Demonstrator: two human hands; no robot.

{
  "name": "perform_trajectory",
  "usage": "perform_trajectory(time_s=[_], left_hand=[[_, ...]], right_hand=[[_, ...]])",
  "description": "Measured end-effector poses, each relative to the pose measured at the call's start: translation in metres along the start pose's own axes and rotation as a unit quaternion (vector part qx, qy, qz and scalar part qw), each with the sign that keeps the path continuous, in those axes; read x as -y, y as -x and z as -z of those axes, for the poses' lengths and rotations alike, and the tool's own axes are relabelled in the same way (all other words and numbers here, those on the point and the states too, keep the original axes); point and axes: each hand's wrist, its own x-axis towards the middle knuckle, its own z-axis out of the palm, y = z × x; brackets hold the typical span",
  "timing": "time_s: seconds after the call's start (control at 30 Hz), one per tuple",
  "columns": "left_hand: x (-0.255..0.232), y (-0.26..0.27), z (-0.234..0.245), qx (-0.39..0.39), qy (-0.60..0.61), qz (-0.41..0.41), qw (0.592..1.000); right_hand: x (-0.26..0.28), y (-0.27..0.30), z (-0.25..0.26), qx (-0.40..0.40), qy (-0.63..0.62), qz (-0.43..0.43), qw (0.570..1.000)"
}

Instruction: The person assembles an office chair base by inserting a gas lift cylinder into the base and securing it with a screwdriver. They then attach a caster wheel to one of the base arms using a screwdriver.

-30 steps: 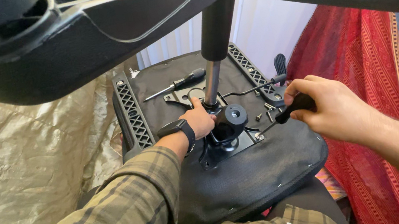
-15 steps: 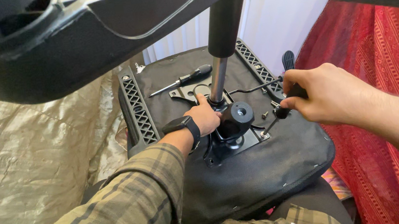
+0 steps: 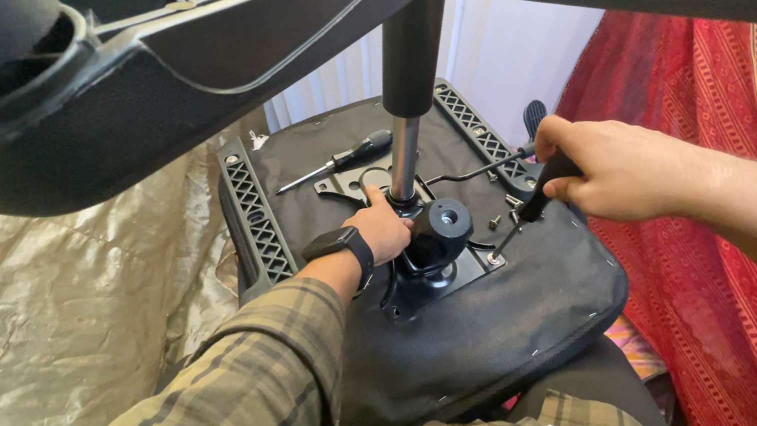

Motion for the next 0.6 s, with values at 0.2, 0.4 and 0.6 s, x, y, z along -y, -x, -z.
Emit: perform_trajectory(time_s=[0.2, 0.4, 0.6], left_hand=[[0.003, -0.006, -0.005, -0.005, 0.002, -0.003, 1.000], [0.004, -0.012, -0.008, -0.005, -0.011, 0.003, 1.000], [0.006, -0.014, -0.011, -0.011, -0.011, -0.001, 1.000]], right_hand=[[0.023, 0.006, 0.006, 0.075, 0.112, -0.136, 0.982], [0.040, 0.000, 0.011, 0.052, 0.098, -0.154, 0.982], [0.037, 0.002, 0.000, 0.055, 0.057, -0.168, 0.983]])
